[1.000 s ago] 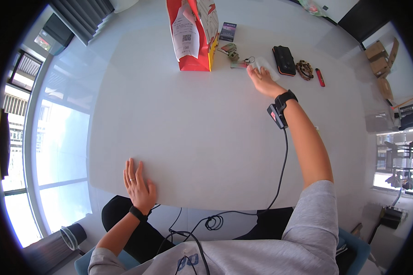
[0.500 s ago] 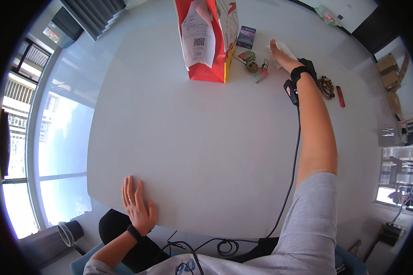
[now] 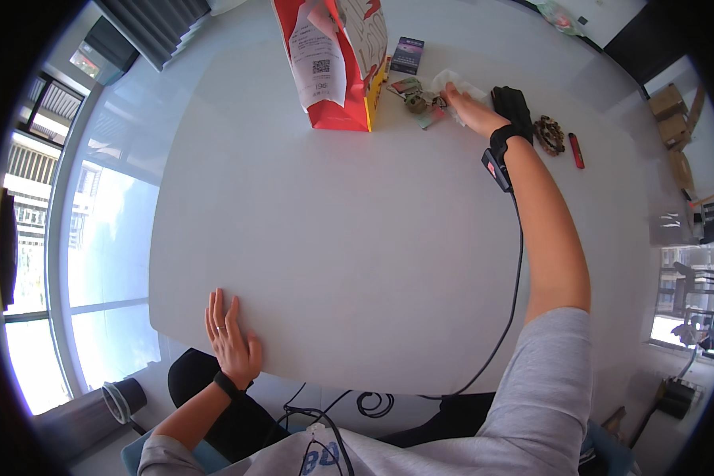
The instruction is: The person wipes a white table with a cloth, moving several small items including a mobile phone, a box, and a bag to clean underneath them.
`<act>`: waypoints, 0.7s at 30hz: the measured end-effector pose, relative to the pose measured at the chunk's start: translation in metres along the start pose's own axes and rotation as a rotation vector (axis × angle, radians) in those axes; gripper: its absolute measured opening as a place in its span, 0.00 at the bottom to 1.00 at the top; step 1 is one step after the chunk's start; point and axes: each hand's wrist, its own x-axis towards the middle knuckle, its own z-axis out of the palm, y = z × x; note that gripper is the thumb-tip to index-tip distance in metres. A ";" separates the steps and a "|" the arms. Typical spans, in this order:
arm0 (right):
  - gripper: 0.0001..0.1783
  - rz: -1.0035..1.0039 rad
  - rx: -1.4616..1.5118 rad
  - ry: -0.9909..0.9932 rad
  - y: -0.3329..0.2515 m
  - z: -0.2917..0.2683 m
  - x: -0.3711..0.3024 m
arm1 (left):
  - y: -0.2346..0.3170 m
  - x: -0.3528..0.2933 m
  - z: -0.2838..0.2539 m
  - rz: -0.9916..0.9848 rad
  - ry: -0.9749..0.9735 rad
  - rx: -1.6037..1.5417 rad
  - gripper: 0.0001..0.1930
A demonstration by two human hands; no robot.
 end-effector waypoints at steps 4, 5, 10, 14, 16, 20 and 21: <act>0.47 0.022 0.095 0.032 0.019 -0.007 -0.021 | 0.004 -0.001 0.002 -0.003 0.044 -0.021 0.30; 0.49 0.076 0.010 0.104 0.041 -0.004 -0.017 | 0.006 0.001 0.006 0.000 0.041 -0.035 0.30; 0.49 0.155 -0.185 0.236 -0.027 0.054 -0.083 | 0.000 -0.009 0.005 -0.018 0.108 -0.028 0.30; 0.46 0.153 -0.227 0.254 -0.019 0.077 -0.101 | 0.002 -0.011 0.007 -0.008 0.137 -0.012 0.27; 0.45 0.129 -0.242 0.285 -0.028 0.091 -0.117 | -0.001 -0.014 0.009 -0.003 0.165 -0.013 0.27; 0.37 0.178 -0.243 0.257 -0.048 0.118 -0.159 | -0.005 -0.017 0.015 -0.004 0.205 -0.029 0.27; 0.37 0.170 -0.251 0.284 -0.049 0.123 -0.167 | -0.005 -0.018 0.015 -0.001 0.217 -0.029 0.27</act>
